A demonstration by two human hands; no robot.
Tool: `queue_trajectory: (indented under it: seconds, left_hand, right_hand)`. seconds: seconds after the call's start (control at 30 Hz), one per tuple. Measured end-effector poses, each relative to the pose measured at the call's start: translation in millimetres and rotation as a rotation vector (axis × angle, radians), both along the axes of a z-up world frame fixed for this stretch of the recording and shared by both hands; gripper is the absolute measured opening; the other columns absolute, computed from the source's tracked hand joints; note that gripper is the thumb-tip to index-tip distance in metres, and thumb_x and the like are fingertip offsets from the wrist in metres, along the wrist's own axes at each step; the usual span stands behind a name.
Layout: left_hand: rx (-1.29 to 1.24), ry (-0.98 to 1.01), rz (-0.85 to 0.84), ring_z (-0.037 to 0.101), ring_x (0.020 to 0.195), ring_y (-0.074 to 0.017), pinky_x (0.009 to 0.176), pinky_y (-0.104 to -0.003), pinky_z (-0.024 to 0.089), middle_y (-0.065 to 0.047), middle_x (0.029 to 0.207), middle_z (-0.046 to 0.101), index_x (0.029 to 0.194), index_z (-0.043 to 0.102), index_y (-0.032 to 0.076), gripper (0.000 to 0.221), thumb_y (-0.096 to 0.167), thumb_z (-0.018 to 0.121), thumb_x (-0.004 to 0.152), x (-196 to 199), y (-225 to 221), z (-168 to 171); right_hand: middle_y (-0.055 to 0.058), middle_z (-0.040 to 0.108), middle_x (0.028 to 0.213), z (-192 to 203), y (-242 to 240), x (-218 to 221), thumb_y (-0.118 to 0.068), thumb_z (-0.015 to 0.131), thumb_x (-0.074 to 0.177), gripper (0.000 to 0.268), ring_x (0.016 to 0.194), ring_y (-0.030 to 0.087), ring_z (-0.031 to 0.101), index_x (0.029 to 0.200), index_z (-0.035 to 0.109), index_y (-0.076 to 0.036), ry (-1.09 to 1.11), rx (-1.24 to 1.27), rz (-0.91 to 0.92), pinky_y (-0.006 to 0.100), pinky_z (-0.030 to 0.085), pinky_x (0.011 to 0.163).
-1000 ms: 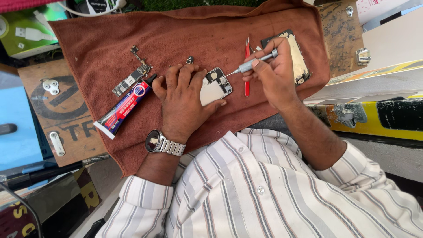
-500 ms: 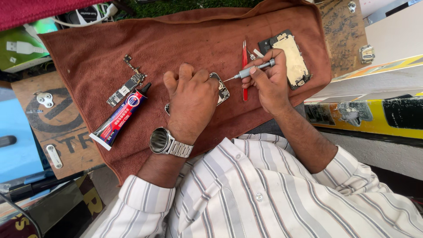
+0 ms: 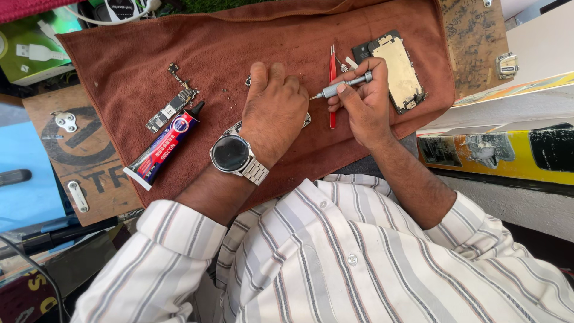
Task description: The person disassembles a smartphone by removing screws and prying out internal components. They use a screwdriver and tweezers to carefully extract parts from the phone's chassis and place them on a brown cloth.
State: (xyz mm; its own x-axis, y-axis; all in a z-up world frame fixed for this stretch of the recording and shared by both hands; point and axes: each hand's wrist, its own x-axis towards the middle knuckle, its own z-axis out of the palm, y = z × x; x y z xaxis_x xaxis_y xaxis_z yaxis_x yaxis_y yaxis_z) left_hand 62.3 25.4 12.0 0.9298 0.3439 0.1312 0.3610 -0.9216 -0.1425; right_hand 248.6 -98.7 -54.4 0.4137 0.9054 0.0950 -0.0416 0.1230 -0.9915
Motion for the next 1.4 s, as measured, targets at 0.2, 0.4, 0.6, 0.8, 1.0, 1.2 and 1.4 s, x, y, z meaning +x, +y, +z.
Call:
queue_trajectory:
  seconds: [0.2,0.4,0.6,0.8,1.0,1.2,1.4]
  left_hand:
    - [0.184,-0.047,-0.175,0.057,0.109,-0.0231,0.107,-0.047,0.032,-0.001,0.098,0.068,0.102,0.075,0.013,0.021,0.025,0.063,0.091,-11,9,-10]
    - [0.155,-0.147,-0.28,0.056,0.112,-0.0218,0.107,-0.048,0.034,-0.001,0.102,0.065,0.104,0.074,0.014,0.02,0.026,0.062,0.093,-21,19,-12]
    - [0.159,-0.162,-0.315,0.056,0.113,-0.0221,0.105,-0.047,0.035,-0.001,0.103,0.065,0.105,0.073,0.014,0.02,0.026,0.062,0.094,-18,23,-17]
    - [0.191,-0.113,-0.31,0.055,0.115,-0.0211,0.106,-0.045,0.033,0.0,0.104,0.065,0.106,0.074,0.015,0.019,0.026,0.063,0.093,-18,24,-20]
    - [0.232,-0.087,-0.301,0.055,0.116,-0.0221,0.107,-0.045,0.03,-0.001,0.103,0.066,0.105,0.073,0.015,0.02,0.028,0.061,0.097,-18,23,-22]
    - [0.218,-0.133,-0.309,0.056,0.115,-0.0228,0.107,-0.046,0.031,-0.005,0.113,0.068,0.109,0.072,0.012,0.024,0.028,0.057,0.098,-20,22,-23]
    - [0.02,-0.212,-0.235,0.056,0.105,-0.0262,0.1,-0.048,0.031,-0.01,0.102,0.065,0.099,0.068,0.008,0.032,0.037,0.06,0.09,-19,25,-14]
  right_hand:
    - [0.015,0.063,0.116,1,0,-1,0.001,0.054,0.109,0.031,0.091,0.013,0.069,0.125,0.03,-0.01,0.023,0.001,-0.005,0.028,0.064,0.079]
    - [0.016,0.063,0.116,-3,0,-1,0.001,0.054,0.109,0.03,0.09,0.014,0.07,0.124,0.03,-0.01,0.037,0.022,-0.017,0.028,0.064,0.078]
    - [0.017,0.064,0.114,-4,0,-3,0.001,0.055,0.11,0.031,0.087,0.014,0.07,0.125,0.03,-0.01,0.038,0.031,-0.047,0.028,0.064,0.077]
    - [0.017,0.064,0.114,-5,1,0,-0.001,0.054,0.11,0.03,0.088,0.014,0.071,0.124,0.03,-0.011,0.0,0.036,-0.03,0.028,0.066,0.077]
    - [0.017,0.064,0.114,-5,0,-1,-0.001,0.054,0.11,0.03,0.089,0.013,0.071,0.124,0.03,-0.01,-0.014,0.032,-0.036,0.028,0.065,0.077]
    - [0.017,0.064,0.114,-5,-1,0,-0.001,0.054,0.11,0.03,0.09,0.014,0.071,0.125,0.03,-0.01,-0.002,0.03,-0.032,0.028,0.065,0.078]
    - [0.017,0.064,0.114,-4,0,-1,0.0,0.053,0.11,0.03,0.09,0.014,0.07,0.124,0.03,-0.01,0.004,0.03,-0.026,0.028,0.065,0.078]
